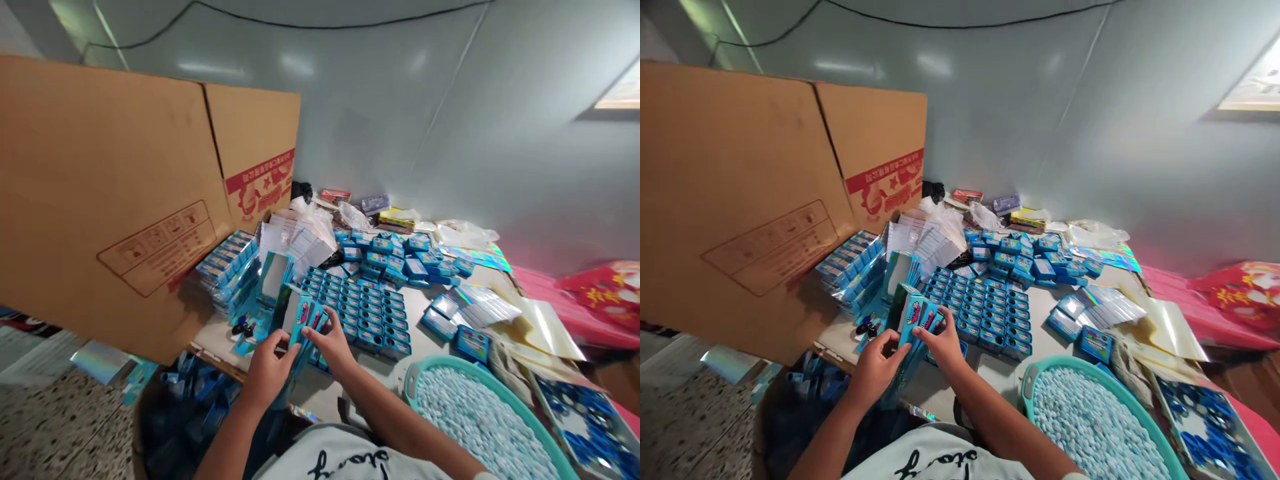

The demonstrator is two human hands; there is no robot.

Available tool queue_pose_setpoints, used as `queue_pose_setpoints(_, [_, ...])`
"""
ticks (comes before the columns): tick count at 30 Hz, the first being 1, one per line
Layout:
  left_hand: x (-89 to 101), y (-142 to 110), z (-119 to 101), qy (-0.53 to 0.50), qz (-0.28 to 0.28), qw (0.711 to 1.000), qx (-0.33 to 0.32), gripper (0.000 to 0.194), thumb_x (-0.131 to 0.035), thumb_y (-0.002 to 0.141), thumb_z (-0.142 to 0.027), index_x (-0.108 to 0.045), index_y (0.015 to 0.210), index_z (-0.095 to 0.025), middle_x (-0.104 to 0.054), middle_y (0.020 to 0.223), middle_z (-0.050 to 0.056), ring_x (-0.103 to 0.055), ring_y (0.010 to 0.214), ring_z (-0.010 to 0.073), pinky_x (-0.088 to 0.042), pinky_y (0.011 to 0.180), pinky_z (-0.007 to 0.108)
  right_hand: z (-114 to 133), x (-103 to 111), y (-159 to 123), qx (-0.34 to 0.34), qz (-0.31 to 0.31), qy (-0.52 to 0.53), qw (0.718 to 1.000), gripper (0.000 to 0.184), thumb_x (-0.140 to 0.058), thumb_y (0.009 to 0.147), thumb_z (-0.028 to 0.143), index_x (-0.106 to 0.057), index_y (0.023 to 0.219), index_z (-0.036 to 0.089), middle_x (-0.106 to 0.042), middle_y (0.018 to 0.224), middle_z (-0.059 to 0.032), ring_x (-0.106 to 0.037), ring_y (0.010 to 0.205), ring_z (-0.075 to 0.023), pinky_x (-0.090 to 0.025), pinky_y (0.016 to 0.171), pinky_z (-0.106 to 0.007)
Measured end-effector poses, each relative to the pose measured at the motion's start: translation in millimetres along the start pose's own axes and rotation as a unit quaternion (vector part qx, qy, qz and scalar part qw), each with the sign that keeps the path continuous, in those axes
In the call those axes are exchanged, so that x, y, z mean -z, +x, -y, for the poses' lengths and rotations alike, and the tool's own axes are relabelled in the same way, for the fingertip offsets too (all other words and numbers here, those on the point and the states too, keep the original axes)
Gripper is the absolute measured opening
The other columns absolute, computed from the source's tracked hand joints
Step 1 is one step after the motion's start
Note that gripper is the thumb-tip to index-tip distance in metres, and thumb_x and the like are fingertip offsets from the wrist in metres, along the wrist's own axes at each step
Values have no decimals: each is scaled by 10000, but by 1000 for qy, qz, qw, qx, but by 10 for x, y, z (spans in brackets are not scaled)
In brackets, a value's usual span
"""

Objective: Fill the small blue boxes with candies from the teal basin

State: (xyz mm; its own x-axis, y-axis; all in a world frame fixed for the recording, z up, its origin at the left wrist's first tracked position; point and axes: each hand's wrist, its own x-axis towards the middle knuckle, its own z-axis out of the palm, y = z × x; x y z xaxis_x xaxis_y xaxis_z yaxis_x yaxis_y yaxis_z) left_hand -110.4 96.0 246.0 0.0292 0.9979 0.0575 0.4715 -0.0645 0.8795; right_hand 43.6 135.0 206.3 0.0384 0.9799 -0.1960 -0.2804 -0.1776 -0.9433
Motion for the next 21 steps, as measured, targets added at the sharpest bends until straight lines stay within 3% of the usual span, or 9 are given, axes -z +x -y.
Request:
queue_pose_setpoints(2, [179, -59, 57, -11, -67, 998, -9, 214, -595, 864, -413, -624, 826, -204, -684, 748, 14, -644, 676, 160, -512, 638, 248, -127, -50, 74, -24, -32, -4, 999, 843, -835, 598, 476, -388, 1276, 251, -665, 899, -8, -666, 804, -210, -563, 734, -337])
queue_pose_setpoints(5, [487, -148, 117, 1, -184, 980, -75, 169, -612, 879, -351, -655, 930, -196, -718, 859, 50, -675, 777, 175, -543, 724, 270, -231, -164, 252, 8, -49, -25, 998, 783, -812, 624, 439, -384, 1256, 263, -664, 939, -14, -663, 839, -209, -559, 766, -340])
queue_pose_setpoints(8, [736, -219, 131, 73, -259, 944, -192, 67, -656, 857, -233, -679, 915, -209, -715, 890, 51, -673, 836, 169, -542, 803, 280, -284, -344, 545, 83, 28, -54, 995, 770, -770, 674, 419, -356, 1306, 270, -656, 1027, -32, -655, 924, -215, -542, 847, -370])
queue_pose_setpoints(11, [832, -243, 147, 129, -276, 915, -263, 73, -682, 833, -167, -678, 877, -224, -687, 832, 33, -656, 783, 149, -544, 776, 266, -332, -509, 913, 145, 83, -150, 974, 810, -751, 673, 408, -363, 1363, 235, -577, 1256, -105, -561, 1174, -261, -453, 1012, -437])
queue_pose_setpoints(13, [796, -230, 187, 148, -247, 925, -250, 51, -655, 859, -186, -666, 895, -222, -674, 827, 41, -651, 780, 150, -546, 764, 267, -347, -534, 1119, 157, 57, -227, 960, 816, -757, 635, 394, -420, 1349, 192, -471, 1393, -154, -429, 1321, -301, -349, 1104, -475])
queue_pose_setpoints(16, [619, -168, 279, 173, -146, 950, -217, 102, -565, 922, -246, -661, 944, -219, -673, 863, 69, -649, 818, 167, -543, 778, 279, -308, -328, 1214, 125, 3, -232, 965, 689, -648, 723, 449, -464, 1329, 178, -439, 1427, -172, -468, 1283, -295, -395, 1057, -475])
queue_pose_setpoints(18, [452, -83, 335, 203, -49, 948, -238, 172, -508, 944, -241, -673, 992, -228, -676, 910, 83, -640, 864, 182, -530, 808, 297, -254, -8, 1081, 113, -15, -183, 976, 576, -568, 785, 476, -505, 1283, 193, -521, 1358, -151, -563, 1167, -265, -459, 983, -442])
queue_pose_setpoints(21, [163, 126, 397, 257, 103, 917, -286, 267, -470, 927, -163, -674, 1073, -252, -674, 983, 81, -606, 934, 208, -495, 850, 339, -207, 676, 626, 121, -60, -148, 980, 408, -572, 791, 442, -600, 1125, 208, -651, 1166, -109, -630, 1034, -251, -487, 933, -418])
